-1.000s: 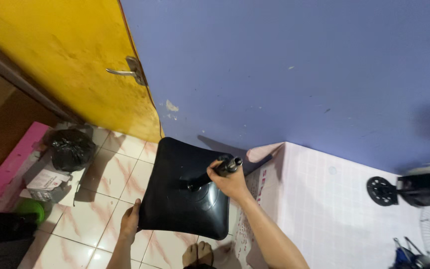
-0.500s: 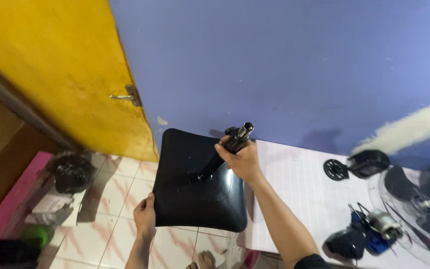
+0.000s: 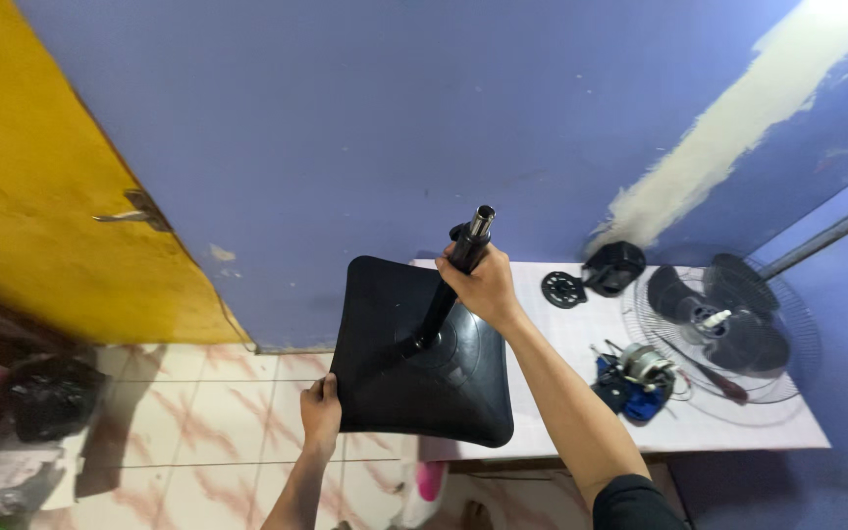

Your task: The person assembles an electric fan by attaching the motor to the stand, then uses a screwdriver to connect and secure the internal wiring. The fan blade and cage are visible on the table but not attached in this clip.

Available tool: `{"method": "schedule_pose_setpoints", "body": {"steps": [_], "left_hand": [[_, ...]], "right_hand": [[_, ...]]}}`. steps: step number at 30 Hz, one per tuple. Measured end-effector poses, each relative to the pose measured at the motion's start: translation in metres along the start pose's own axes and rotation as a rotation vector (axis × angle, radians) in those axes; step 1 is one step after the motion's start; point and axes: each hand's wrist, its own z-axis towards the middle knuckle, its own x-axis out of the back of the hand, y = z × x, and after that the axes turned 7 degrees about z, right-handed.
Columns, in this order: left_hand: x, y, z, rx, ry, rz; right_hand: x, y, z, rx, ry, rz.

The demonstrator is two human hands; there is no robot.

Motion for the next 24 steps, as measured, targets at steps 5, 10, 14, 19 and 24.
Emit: {"method": "schedule_pose_setpoints", "body": {"steps": [5, 10, 14, 19, 24], "left_hand": [[-0.097, -0.015, 0.004, -0.222, 0.186, 0.263], [-0.181, -0.019, 0.0, -0.265, 0.223, 0.45], [-0.218, -0.013, -0.005, -0.203, 0.222, 0.527], [-0.242, -0.002, 0.005, -0.102, 0.201, 0.593], [-0.239, 0.004, 0.022, -0.012, 0.166, 0.592]], "right_hand": [[0.065, 0.04, 0.014, -0.026, -0.044, -0.012], [0.121, 0.081, 0.029, -0.06, -0.077, -0.028], [0.153, 0.109, 0.044, -0.066, -0.075, -0.021], [0.169, 0.131, 0.057, -0.079, -0.073, 0.021], [0.17, 0.137, 0.071, -0.079, -0.096, 0.03]]}}
